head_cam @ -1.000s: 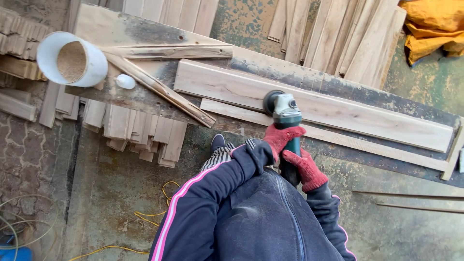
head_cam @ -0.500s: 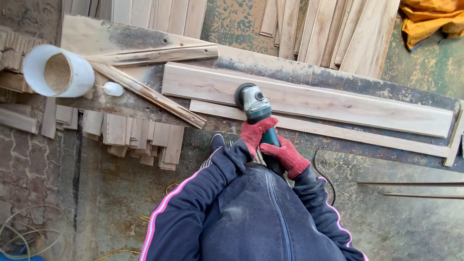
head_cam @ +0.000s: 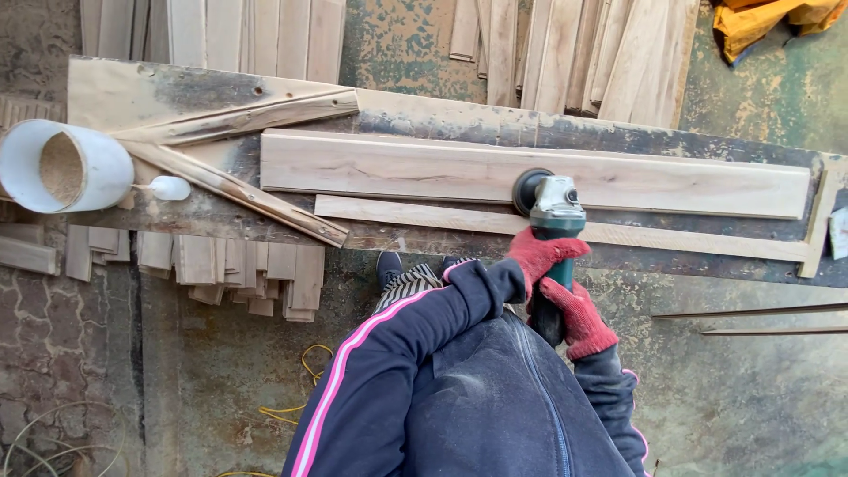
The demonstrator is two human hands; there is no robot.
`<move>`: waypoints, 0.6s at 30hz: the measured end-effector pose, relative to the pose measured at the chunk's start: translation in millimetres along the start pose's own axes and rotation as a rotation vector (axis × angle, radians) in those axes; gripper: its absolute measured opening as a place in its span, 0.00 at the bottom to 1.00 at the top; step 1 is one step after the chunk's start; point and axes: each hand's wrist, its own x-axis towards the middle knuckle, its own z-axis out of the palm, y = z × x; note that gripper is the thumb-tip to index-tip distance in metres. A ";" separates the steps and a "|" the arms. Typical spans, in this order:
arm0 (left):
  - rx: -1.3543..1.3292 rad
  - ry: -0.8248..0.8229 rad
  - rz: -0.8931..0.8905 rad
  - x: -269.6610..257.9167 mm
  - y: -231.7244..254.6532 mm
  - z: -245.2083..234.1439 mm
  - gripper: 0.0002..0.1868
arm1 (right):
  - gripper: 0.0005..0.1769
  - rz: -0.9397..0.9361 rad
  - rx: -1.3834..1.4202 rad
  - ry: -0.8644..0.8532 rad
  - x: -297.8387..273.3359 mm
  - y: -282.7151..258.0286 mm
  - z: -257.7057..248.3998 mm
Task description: The person sands a wooden plank using an angle grinder and then manually with a sanding block.
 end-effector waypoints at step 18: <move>-0.298 0.254 0.086 -24.1 69.7 -108.4 0.23 | 0.23 -0.044 -0.037 -0.324 6.1 -55.1 109.6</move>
